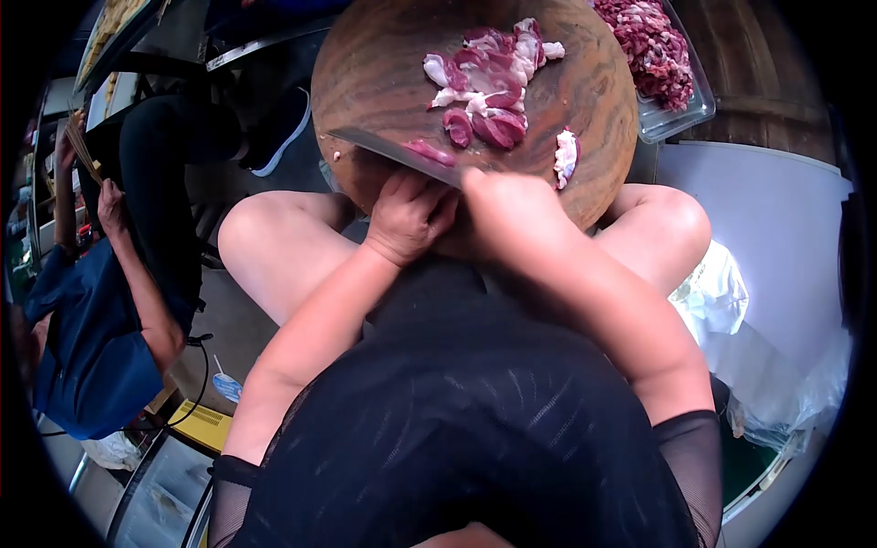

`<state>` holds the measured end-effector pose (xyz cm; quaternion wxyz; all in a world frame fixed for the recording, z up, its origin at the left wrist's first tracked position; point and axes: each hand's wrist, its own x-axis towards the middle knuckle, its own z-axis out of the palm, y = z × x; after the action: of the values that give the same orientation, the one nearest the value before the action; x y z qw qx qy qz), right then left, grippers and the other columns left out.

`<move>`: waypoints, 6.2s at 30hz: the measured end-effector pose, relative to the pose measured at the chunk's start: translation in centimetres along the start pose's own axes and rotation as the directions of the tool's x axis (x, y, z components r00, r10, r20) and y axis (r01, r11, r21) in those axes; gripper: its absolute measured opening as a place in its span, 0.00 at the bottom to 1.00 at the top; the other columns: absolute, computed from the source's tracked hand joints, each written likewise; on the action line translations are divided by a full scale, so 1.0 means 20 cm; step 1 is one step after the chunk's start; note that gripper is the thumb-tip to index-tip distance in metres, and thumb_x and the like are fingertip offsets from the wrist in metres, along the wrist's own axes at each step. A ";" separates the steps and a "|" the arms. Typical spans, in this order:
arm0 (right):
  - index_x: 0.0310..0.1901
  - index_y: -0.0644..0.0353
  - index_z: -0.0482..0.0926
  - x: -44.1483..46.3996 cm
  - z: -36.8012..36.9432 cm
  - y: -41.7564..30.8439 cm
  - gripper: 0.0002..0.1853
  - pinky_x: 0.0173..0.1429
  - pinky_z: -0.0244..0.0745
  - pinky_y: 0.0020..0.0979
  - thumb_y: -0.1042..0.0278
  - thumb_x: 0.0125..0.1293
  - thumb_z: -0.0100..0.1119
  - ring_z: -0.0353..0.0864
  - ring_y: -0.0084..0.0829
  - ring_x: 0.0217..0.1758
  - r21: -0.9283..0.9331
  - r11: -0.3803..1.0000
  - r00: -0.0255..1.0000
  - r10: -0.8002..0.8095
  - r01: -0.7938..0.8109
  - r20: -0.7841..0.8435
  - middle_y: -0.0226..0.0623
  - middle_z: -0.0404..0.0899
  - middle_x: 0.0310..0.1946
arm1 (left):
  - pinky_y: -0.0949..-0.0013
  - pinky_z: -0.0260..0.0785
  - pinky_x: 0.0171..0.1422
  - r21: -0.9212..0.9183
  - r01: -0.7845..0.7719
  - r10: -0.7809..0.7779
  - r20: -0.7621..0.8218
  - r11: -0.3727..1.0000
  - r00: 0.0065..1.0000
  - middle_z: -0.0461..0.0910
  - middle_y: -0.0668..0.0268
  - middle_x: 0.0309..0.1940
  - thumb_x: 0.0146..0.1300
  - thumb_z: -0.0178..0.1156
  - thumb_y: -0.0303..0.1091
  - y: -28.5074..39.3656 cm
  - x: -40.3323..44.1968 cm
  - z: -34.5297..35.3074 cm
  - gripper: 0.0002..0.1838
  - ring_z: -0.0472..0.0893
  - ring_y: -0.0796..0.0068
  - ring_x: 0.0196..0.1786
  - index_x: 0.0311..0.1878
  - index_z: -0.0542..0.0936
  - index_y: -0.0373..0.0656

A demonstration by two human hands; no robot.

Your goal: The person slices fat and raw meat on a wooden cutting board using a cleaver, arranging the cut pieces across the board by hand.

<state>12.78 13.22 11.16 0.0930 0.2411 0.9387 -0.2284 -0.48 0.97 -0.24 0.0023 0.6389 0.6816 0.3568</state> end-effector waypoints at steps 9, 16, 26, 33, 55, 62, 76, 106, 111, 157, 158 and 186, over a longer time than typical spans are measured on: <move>0.35 0.64 0.82 -0.09 -0.02 0.11 0.07 0.42 0.82 0.46 0.71 0.62 0.55 0.87 0.47 0.39 -0.119 0.992 0.998 0.042 -0.036 0.043 0.48 0.86 0.33 | 0.55 0.73 0.58 -0.028 -0.030 0.029 -0.031 0.999 0.999 0.79 0.61 0.47 0.50 0.71 0.31 0.01 0.03 -0.02 0.17 0.78 0.54 0.51 0.46 0.84 0.45; 0.44 0.62 0.78 -0.45 -0.10 0.30 0.09 0.44 0.76 0.49 0.68 0.68 0.54 0.82 0.55 0.39 0.112 0.968 0.967 0.236 -0.226 -0.093 0.55 0.82 0.32 | 0.56 0.71 0.60 -0.092 -0.024 0.019 -0.059 0.995 0.998 0.78 0.61 0.47 0.52 0.69 0.29 0.09 0.07 -0.13 0.17 0.78 0.56 0.52 0.47 0.83 0.44; 0.37 0.60 0.74 -0.48 0.03 0.10 0.03 0.33 0.81 0.45 0.73 0.63 0.51 0.85 0.46 0.30 -0.148 0.988 0.983 0.021 -0.049 -0.182 0.45 0.82 0.26 | 0.57 0.73 0.58 -0.098 -0.008 0.006 -0.020 0.995 1.000 0.78 0.59 0.48 0.52 0.68 0.28 0.04 0.00 -0.07 0.19 0.78 0.54 0.51 0.50 0.82 0.43; 0.36 0.64 0.73 -0.39 -0.03 -0.01 0.04 0.34 0.82 0.45 0.75 0.61 0.50 0.86 0.47 0.31 -0.168 0.980 0.992 0.113 -0.104 0.047 0.50 0.83 0.27 | 0.55 0.73 0.58 -0.115 0.078 -0.080 -0.020 0.990 0.997 0.78 0.57 0.49 0.51 0.70 0.29 0.03 0.00 -0.06 0.19 0.77 0.52 0.52 0.48 0.83 0.43; 0.40 0.62 0.77 -0.48 -0.02 0.31 0.08 0.44 0.79 0.50 0.69 0.67 0.49 0.85 0.52 0.40 -0.137 0.979 0.987 0.157 -0.150 0.044 0.52 0.84 0.33 | 0.58 0.73 0.57 -0.042 -0.060 0.059 -0.031 0.997 0.998 0.79 0.60 0.44 0.52 0.68 0.28 0.06 0.00 -0.07 0.14 0.79 0.55 0.49 0.45 0.83 0.42; 0.40 0.63 0.75 -0.50 0.15 0.16 0.08 0.40 0.78 0.52 0.67 0.68 0.51 0.85 0.52 0.36 0.029 0.990 0.950 0.143 -0.140 -0.277 0.51 0.83 0.28 | 0.58 0.70 0.62 -0.036 -0.043 0.044 0.039 0.998 0.998 0.79 0.59 0.49 0.54 0.66 0.27 0.10 -0.01 -0.09 0.17 0.78 0.56 0.54 0.49 0.82 0.42; 0.38 0.66 0.79 -0.03 0.05 -0.05 0.07 0.42 0.81 0.47 0.73 0.61 0.54 0.86 0.51 0.39 -0.066 0.997 0.998 0.049 -0.051 -0.035 0.53 0.84 0.33 | 0.60 0.71 0.63 -0.023 -0.087 0.088 0.025 0.996 0.996 0.80 0.60 0.48 0.54 0.66 0.28 0.06 -0.02 -0.03 0.16 0.77 0.57 0.54 0.48 0.83 0.43; 0.41 0.66 0.76 -0.13 0.11 0.03 0.09 0.44 0.79 0.51 0.72 0.66 0.47 0.85 0.54 0.40 0.035 0.992 0.975 0.125 -0.120 -0.185 0.55 0.84 0.34 | 0.59 0.70 0.63 0.025 -0.155 0.153 0.054 0.988 0.987 0.78 0.59 0.49 0.55 0.64 0.26 0.09 -0.01 -0.03 0.18 0.77 0.56 0.54 0.50 0.81 0.43; 0.42 0.64 0.77 0.00 0.10 0.03 0.10 0.45 0.80 0.49 0.71 0.65 0.49 0.86 0.53 0.40 0.013 0.999 0.973 0.044 -0.042 -0.227 0.55 0.84 0.35 | 0.60 0.69 0.64 0.047 -0.127 0.124 0.053 0.991 0.991 0.78 0.61 0.50 0.54 0.63 0.26 0.11 -0.01 -0.04 0.18 0.76 0.57 0.54 0.50 0.81 0.44; 0.42 0.64 0.76 0.02 0.03 -0.01 0.08 0.41 0.80 0.49 0.73 0.62 0.54 0.85 0.52 0.39 -0.056 0.994 0.995 -0.091 0.090 -0.026 0.52 0.84 0.33 | 0.59 0.73 0.57 0.003 -0.118 0.118 -0.074 0.993 0.990 0.79 0.61 0.44 0.51 0.67 0.27 0.02 0.02 -0.03 0.15 0.78 0.56 0.48 0.45 0.83 0.44; 0.42 0.64 0.76 -0.05 0.04 0.00 0.08 0.42 0.80 0.49 0.72 0.63 0.53 0.85 0.52 0.40 -0.075 0.997 1.000 -0.012 0.011 -0.003 0.52 0.84 0.33 | 0.59 0.73 0.57 0.013 -0.118 0.118 -0.058 0.993 0.991 0.79 0.61 0.44 0.51 0.67 0.27 0.01 0.01 -0.02 0.15 0.78 0.56 0.49 0.44 0.83 0.44; 0.39 0.62 0.74 -0.48 0.06 0.14 0.06 0.40 0.78 0.50 0.73 0.65 0.47 0.85 0.52 0.38 -0.050 0.993 0.988 0.098 -0.105 -0.117 0.50 0.83 0.30 | 0.56 0.71 0.59 0.002 -0.072 0.072 -0.035 0.997 0.997 0.77 0.60 0.50 0.54 0.64 0.26 0.06 -0.01 0.01 0.17 0.77 0.54 0.52 0.49 0.81 0.47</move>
<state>22.61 10.97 11.81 0.0573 0.2986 0.9349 -0.1829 0.64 0.74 0.16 -0.0227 0.6568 0.6580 0.3676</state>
